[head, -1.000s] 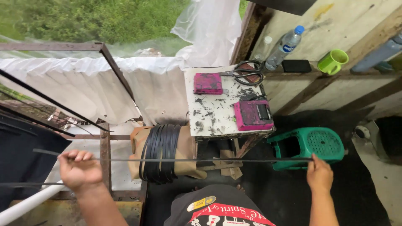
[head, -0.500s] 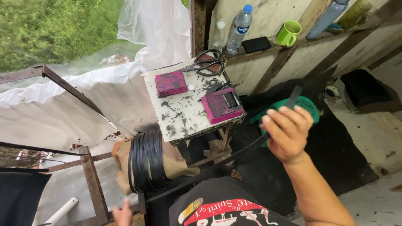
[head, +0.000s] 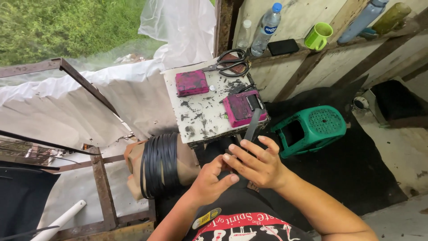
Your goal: Applying edge finish to a leather strap using a manual applicator and hanging it on a drying rack with clothespins.
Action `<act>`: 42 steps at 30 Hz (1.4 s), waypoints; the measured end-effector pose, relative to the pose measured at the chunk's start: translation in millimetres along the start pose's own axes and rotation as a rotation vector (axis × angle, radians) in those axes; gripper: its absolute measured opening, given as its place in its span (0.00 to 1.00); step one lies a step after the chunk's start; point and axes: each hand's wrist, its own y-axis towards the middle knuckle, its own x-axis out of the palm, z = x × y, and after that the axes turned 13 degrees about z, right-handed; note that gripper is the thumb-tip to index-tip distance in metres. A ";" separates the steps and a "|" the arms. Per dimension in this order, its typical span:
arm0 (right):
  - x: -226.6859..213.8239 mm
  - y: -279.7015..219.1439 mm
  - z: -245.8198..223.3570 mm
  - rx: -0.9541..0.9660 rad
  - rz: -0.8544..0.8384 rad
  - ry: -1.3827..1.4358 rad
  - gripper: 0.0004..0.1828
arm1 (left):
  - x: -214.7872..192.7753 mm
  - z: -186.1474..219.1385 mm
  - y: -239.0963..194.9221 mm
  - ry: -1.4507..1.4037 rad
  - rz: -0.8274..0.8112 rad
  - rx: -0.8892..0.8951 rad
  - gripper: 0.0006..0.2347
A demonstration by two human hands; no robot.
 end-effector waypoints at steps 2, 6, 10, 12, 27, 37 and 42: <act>-5.4 0.1 6.9 0.010 -0.014 -0.032 0.11 | 3.8 2.5 2.9 -0.021 0.024 0.058 0.10; -22.8 4.5 28.5 0.148 -0.002 -0.107 0.07 | 4.4 1.1 4.2 0.000 0.080 0.144 0.09; -27.8 -10.2 40.0 0.281 0.069 -0.132 0.09 | 8.0 9.1 2.1 0.003 0.112 0.191 0.09; -28.7 -18.1 38.8 0.488 0.136 0.007 0.23 | 12.1 9.6 0.2 0.053 0.220 0.307 0.03; 4.7 -30.2 35.8 0.757 0.310 0.270 0.13 | 26.3 46.4 -5.5 0.196 0.301 0.595 0.04; 6.5 -41.2 54.2 0.877 0.336 0.288 0.08 | 8.8 14.0 -1.8 0.253 0.101 0.208 0.22; 1.8 -51.6 76.0 0.907 0.266 0.414 0.12 | 10.9 8.9 3.2 0.304 0.380 0.421 0.10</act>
